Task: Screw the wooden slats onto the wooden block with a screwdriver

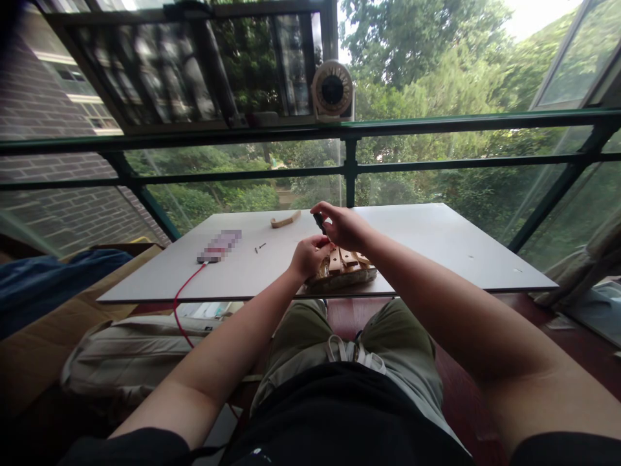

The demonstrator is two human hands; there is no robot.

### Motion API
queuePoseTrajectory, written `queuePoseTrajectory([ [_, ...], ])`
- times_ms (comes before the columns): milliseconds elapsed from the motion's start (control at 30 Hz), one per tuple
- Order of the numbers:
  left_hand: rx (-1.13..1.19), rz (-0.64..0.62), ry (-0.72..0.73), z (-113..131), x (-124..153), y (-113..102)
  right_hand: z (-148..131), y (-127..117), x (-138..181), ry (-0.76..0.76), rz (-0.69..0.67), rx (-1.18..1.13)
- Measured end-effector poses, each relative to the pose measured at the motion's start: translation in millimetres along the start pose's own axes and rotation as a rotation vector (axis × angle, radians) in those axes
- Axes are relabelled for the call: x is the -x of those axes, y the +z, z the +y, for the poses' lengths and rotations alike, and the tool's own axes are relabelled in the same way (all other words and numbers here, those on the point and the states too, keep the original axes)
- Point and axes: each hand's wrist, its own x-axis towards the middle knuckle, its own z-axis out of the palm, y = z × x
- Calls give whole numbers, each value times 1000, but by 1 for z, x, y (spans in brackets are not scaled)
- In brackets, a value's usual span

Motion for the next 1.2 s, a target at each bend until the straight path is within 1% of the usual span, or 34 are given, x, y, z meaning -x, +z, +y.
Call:
queuePoseTrajectory([
  [133,3,-12,7,0,0,0,1,1,-2,17,12,-8],
  [333,14,-32,32,0,0,1,1,-5,-7,57,32,44],
  [767,13,-43,20,1,0,1,-9,-10,-11,85,20,171],
  [867,13,-46,19,1,0,1,-8,-9,-11,80,15,167],
  [1067,-9,-45,19,0,0,0,-4,-2,-8,41,-40,108],
  [1200,-11,-44,23,0,0,0,-3,-1,-7,38,-24,93],
])
